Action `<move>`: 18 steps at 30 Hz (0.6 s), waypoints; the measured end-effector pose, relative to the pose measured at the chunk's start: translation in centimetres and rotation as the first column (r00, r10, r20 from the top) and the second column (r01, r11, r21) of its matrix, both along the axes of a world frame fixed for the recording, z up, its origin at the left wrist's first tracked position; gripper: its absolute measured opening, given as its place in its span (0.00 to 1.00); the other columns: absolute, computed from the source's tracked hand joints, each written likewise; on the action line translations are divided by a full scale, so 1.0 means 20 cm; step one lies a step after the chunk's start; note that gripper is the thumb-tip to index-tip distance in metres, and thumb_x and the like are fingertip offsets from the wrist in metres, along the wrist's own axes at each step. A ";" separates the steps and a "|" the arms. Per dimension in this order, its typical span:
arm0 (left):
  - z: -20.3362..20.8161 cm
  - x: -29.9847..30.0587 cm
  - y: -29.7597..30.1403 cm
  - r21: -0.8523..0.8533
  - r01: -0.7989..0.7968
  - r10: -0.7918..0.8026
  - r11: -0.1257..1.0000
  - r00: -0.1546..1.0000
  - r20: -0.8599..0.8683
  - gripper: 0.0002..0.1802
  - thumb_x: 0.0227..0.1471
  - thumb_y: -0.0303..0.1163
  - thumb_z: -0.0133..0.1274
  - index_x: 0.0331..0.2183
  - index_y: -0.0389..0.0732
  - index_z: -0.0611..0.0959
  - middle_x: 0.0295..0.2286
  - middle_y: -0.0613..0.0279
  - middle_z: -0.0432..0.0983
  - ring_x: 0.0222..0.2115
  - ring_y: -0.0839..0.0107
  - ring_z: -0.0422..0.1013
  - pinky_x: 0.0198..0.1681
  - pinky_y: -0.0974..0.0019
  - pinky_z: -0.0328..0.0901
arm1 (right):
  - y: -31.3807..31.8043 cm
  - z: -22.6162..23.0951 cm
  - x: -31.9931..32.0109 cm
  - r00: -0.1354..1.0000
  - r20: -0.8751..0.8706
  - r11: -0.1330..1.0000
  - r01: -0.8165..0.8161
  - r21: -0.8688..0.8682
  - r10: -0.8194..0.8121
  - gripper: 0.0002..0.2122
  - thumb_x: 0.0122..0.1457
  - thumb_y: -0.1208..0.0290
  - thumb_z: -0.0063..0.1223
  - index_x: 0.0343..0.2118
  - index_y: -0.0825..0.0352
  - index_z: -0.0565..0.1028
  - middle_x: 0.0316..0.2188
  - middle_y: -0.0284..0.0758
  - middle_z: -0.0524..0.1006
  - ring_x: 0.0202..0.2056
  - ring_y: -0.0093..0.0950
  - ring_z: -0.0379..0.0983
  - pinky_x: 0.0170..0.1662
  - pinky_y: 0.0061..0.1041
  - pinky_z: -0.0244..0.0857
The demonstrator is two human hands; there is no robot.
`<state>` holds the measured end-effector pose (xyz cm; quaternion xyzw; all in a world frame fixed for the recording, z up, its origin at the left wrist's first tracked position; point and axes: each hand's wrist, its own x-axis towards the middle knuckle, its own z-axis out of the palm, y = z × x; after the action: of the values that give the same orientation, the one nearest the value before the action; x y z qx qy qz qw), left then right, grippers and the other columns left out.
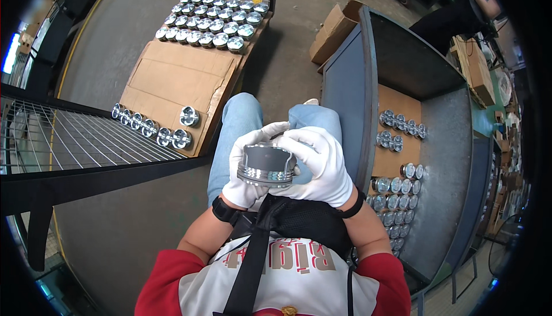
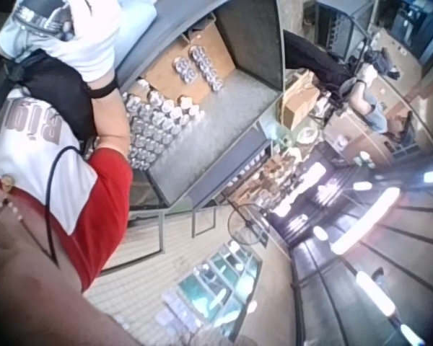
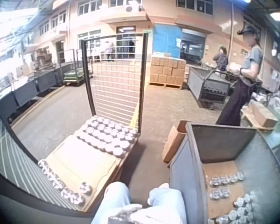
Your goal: Inspecting metal pistons for defects and placing them into organized trays or cartons.
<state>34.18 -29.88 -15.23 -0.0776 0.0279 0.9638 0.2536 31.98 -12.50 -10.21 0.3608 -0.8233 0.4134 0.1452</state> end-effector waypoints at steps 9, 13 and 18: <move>-0.01 0.00 0.00 0.063 0.033 -0.032 0.997 0.999 -0.009 0.28 0.61 0.43 0.41 0.54 0.31 0.70 0.41 0.38 0.76 0.32 0.43 0.78 0.33 0.47 0.78 | 0.00 -0.01 0.01 1.000 0.012 1.000 -0.028 0.013 0.028 0.31 0.36 0.52 0.74 0.43 0.66 0.77 0.41 0.37 0.76 0.41 0.40 0.74 0.46 0.38 0.68; 0.05 0.00 -0.03 -0.383 -0.138 0.092 0.913 0.986 -0.136 0.28 0.62 0.45 0.43 0.53 0.32 0.72 0.42 0.47 0.77 0.40 0.58 0.78 0.42 0.57 0.76 | 0.01 -0.01 -0.01 0.998 0.065 1.000 -0.011 -0.010 0.011 0.31 0.35 0.57 0.74 0.45 0.67 0.77 0.42 0.39 0.77 0.41 0.40 0.75 0.46 0.36 0.69; 0.16 0.02 -0.03 -0.673 -0.334 0.131 0.660 0.933 -0.335 0.21 0.62 0.39 0.45 0.51 0.36 0.75 0.38 0.61 0.74 0.39 0.75 0.71 0.46 0.73 0.65 | 0.00 -0.04 0.00 0.999 0.031 0.999 0.044 -0.032 -0.043 0.36 0.33 0.65 0.72 0.51 0.67 0.74 0.42 0.40 0.77 0.38 0.39 0.75 0.44 0.36 0.69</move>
<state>34.52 -30.49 -11.99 -0.0480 0.4258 0.9008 0.0705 32.03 -12.49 -11.05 0.3340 -0.8263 0.4288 0.1475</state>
